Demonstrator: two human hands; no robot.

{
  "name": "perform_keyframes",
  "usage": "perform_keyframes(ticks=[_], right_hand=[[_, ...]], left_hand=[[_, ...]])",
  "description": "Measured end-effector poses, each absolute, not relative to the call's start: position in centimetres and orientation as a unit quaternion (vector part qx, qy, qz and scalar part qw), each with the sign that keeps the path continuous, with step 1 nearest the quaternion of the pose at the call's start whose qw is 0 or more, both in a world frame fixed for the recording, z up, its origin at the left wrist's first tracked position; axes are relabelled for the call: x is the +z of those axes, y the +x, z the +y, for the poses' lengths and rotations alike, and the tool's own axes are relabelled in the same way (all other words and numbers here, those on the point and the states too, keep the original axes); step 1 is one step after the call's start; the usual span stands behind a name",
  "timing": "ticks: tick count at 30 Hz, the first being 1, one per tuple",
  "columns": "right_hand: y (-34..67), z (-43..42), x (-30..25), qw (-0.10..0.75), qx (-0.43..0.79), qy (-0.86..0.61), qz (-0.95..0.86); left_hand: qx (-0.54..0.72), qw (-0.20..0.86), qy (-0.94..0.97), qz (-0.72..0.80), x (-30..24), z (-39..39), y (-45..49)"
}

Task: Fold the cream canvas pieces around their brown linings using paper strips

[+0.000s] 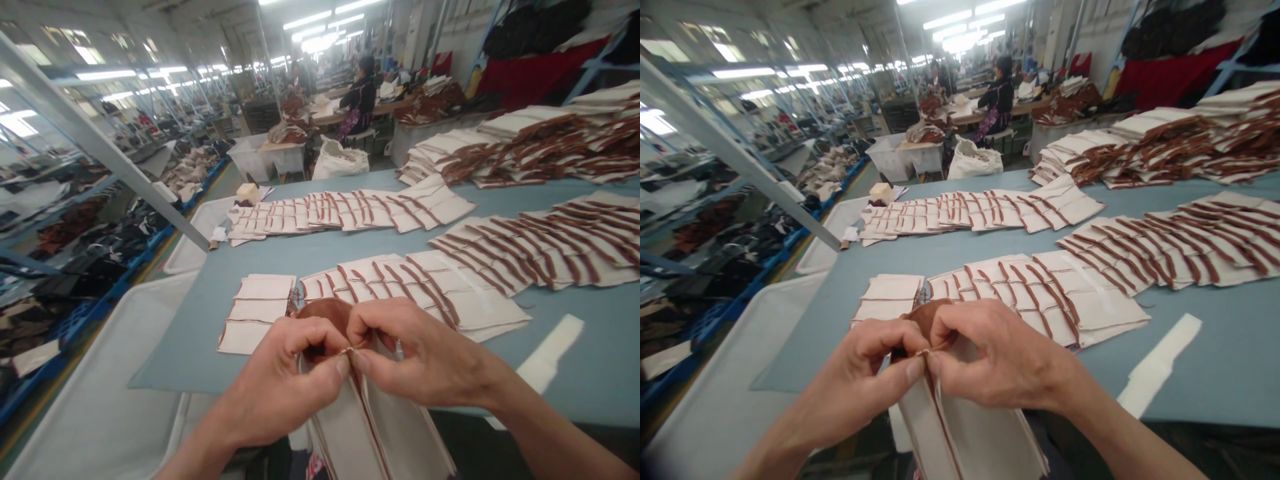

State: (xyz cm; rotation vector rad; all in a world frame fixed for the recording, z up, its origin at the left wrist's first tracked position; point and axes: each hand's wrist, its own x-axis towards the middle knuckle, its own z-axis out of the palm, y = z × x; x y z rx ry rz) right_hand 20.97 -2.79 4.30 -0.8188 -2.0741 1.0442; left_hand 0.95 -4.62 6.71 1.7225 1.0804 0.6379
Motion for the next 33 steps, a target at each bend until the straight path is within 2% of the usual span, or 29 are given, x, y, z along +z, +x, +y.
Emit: perform_keyframes(ticks=[7, 14, 19, 23, 25, 29, 33], right_hand=[[20.6, -2.9, 3.6, 0.31, 0.448, -0.32, -0.775], [20.7, -3.2, 3.4, 0.303, 0.414, -0.328, -0.793], [20.9, -3.9, 4.1, 0.298, 0.368, -0.347, -0.81], [20.8, -3.9, 4.2, 0.257, 0.338, -0.368, -0.827], [20.8, -3.8, 4.0, 0.262, 0.336, -0.374, -0.824], [20.9, -3.5, 3.0, 0.303, 0.392, -0.371, -0.785], [20.5, -3.5, 1.5, 0.321, 0.514, -0.349, -0.714]], left_hand=[[0.305, 0.543, 0.662, 0.417, 6.2, -5.0, 0.9], [0.253, 0.5, 0.704, 0.437, 6.3, -4.7, 0.3], [0.251, 0.379, 0.784, 0.422, 6.7, -4.9, 0.2], [0.269, 0.237, 0.852, 0.382, 6.1, -5.7, 0.6], [0.266, 0.159, 0.88, 0.36, 5.5, -6.0, 0.5], [0.259, 0.005, 0.912, 0.319, 4.1, -6.1, 0.0], [0.251, -0.049, 0.924, 0.284, 3.7, -6.2, -0.5]])
